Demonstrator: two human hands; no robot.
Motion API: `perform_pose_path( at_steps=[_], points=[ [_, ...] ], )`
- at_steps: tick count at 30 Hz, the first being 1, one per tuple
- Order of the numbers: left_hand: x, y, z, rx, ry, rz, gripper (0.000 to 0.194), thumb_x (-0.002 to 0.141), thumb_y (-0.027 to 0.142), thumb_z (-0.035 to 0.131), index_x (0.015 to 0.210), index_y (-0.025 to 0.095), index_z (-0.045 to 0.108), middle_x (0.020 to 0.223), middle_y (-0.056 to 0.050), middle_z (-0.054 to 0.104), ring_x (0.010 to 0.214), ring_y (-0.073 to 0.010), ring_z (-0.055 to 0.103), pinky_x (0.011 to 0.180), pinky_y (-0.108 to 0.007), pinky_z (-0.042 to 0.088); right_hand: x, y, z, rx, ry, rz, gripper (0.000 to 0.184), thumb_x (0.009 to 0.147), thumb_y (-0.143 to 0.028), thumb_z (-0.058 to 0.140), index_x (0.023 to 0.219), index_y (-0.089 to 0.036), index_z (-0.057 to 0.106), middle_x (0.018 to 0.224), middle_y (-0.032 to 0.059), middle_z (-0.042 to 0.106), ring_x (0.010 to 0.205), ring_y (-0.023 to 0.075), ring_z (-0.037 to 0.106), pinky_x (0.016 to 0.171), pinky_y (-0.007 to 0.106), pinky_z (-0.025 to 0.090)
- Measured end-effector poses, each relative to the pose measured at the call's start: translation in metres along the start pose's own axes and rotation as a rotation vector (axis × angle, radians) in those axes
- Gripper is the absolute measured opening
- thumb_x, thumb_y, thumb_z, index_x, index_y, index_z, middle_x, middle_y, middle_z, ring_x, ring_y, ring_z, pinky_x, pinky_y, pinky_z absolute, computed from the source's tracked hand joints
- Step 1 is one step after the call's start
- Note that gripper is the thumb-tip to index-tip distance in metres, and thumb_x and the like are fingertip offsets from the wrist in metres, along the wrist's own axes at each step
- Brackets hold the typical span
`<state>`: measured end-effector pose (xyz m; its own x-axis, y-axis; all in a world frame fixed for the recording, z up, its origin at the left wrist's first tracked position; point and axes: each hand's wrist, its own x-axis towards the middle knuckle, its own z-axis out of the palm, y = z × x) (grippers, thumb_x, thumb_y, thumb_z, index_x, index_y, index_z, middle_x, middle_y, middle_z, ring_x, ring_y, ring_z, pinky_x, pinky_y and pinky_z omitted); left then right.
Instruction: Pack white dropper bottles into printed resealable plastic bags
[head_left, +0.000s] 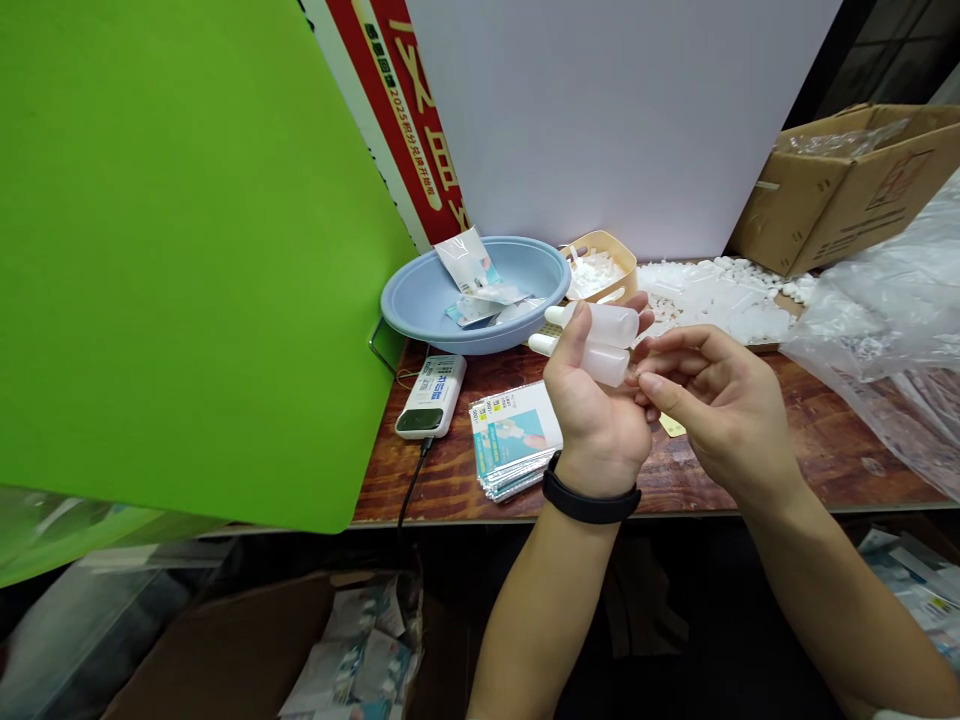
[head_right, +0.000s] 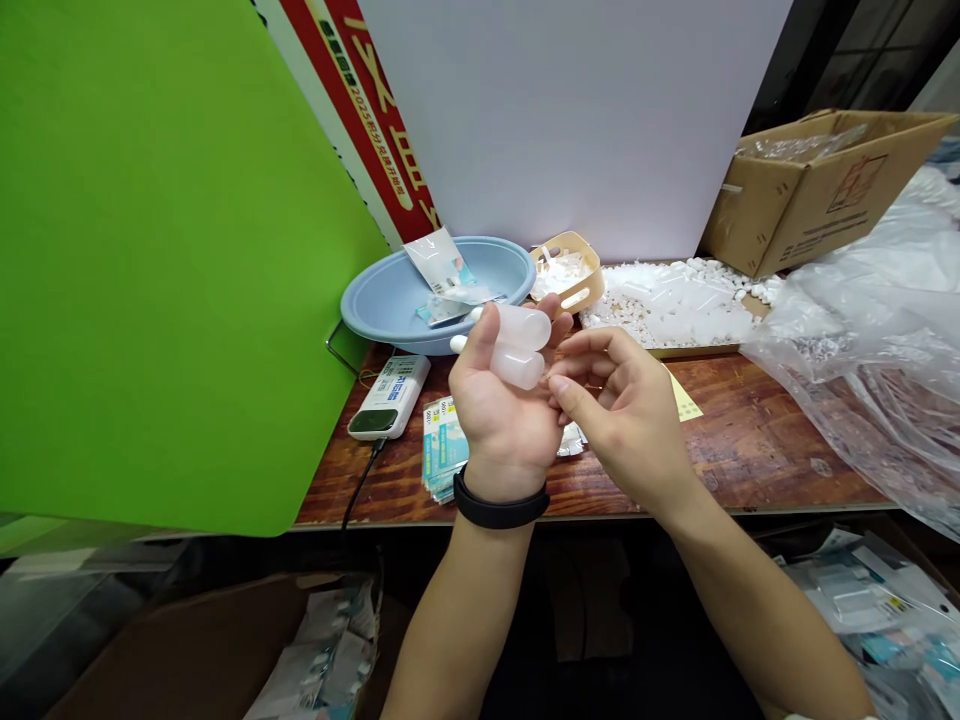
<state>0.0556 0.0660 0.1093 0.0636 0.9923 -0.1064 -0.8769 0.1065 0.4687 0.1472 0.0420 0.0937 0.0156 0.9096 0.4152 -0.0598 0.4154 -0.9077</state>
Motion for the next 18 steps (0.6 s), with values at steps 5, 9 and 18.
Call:
perform_pose_path(
  at_steps=[5, 9, 18],
  points=[
    [-0.004, 0.010, -0.008, 0.105, -0.045, 0.159, 0.009, 0.073, 0.024, 0.067, 0.075, 0.015, 0.064, 0.077, -0.002, 0.069, 0.077, -0.0159, 0.066, 0.078, -0.029, 0.051, -0.001, 0.000, -0.007, -0.054, 0.099, -0.089, 0.020, 0.077, -0.015, 0.072, 0.091, -0.021, 0.059, 0.074, -0.0020, 0.067, 0.063, 0.0106, 0.062, 0.054, 0.022, 0.052],
    [-0.012, 0.012, -0.024, 0.489, -0.112, 0.248, 0.014, 0.068, 0.018, 0.071, 0.081, 0.014, 0.070, 0.086, -0.003, 0.071, 0.082, -0.0147, 0.065, 0.078, -0.025, 0.050, -0.001, 0.007, -0.016, -0.202, 0.137, -0.173, 0.019, 0.080, -0.016, 0.069, 0.092, -0.021, 0.056, 0.079, -0.0011, 0.066, 0.069, 0.0117, 0.064, 0.060, 0.023, 0.055],
    [-0.014, -0.002, -0.029, 1.046, -0.112, 0.720, 0.016, 0.075, 0.016, 0.071, 0.087, 0.019, 0.060, 0.071, 0.004, 0.063, 0.057, -0.0086, 0.057, 0.054, -0.020, 0.046, 0.002, 0.022, -0.025, -0.695, 0.105, -0.556, 0.021, 0.083, -0.010, 0.064, 0.098, -0.022, 0.054, 0.082, 0.0002, 0.066, 0.071, 0.0136, 0.066, 0.066, 0.027, 0.058]
  ],
)
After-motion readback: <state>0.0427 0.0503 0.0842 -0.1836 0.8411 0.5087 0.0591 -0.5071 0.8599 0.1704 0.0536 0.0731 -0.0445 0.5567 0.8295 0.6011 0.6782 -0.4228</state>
